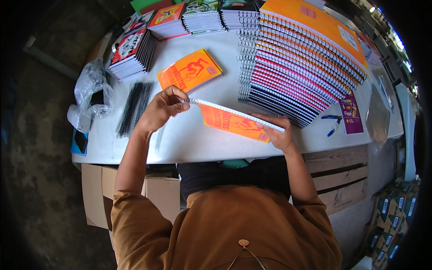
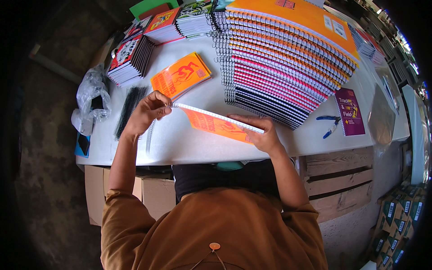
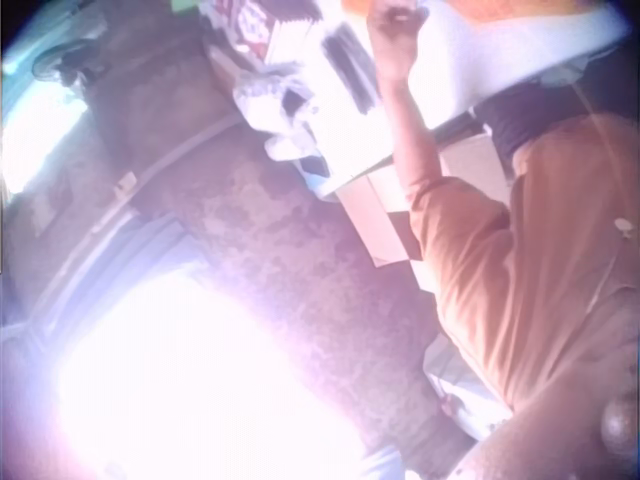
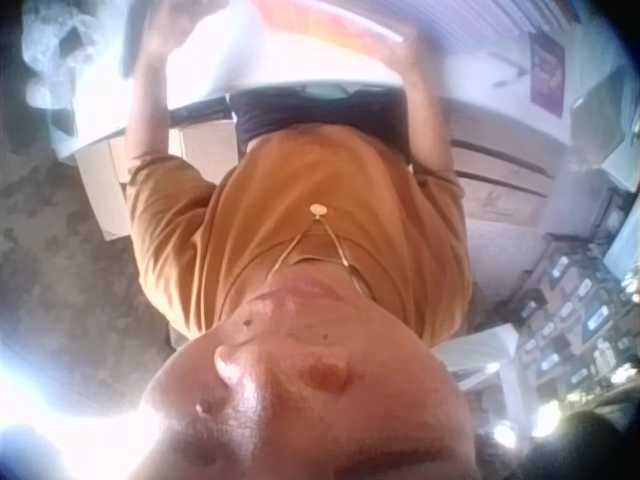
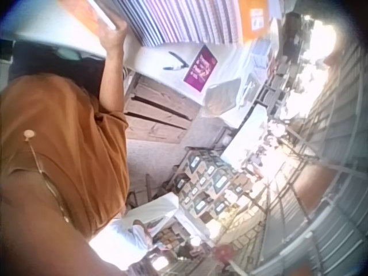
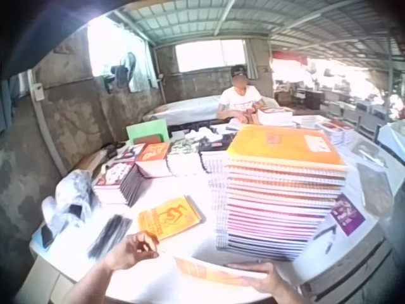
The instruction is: The person inserts a plastic spiral spine into a stack of notebook pages and a cover, then places the bound notebook onto a growing stack.
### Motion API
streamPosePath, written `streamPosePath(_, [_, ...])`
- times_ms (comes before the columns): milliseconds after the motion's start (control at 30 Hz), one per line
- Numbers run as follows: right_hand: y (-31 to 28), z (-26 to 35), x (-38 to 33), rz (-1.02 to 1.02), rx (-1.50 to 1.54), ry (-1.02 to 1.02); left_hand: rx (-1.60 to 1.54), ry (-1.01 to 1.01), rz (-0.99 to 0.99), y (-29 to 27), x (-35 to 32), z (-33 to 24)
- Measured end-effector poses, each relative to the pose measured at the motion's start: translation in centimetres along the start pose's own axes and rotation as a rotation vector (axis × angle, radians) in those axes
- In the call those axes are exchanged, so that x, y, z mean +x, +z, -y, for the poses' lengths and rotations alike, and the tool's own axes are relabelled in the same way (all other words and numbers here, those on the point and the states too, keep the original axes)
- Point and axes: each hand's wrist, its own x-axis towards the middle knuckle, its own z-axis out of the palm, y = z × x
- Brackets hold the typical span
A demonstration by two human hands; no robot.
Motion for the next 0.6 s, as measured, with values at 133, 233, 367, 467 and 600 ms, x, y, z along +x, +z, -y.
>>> streamPosePath(133, [0.2,0.2,-0.5,-0.025,0.017,0.106,0.734,0.412,-0.128,1.6,0.0,-3.1])
streamPosePath(233, [0.3,0.6,-0.5,-0.043,-0.006,0.091,0.85,0.113,0.137,1.0,0.3,-3.8])
streamPosePath(367, [0.6,0.0,-1.4,-0.074,0.011,0.205,1.258,0.593,-0.298,3.6,0.2,-5.1])
streamPosePath(467, [0.7,-0.3,-1.7,-0.037,-0.04,0.202,1.247,0.366,-0.085,2.7,-0.1,-5.4])
streamPosePath(600, [1.2,-0.2,-1.2,-0.031,-0.194,-0.091,1.27,0.35,-0.003,3.6,-0.1,-6.2])
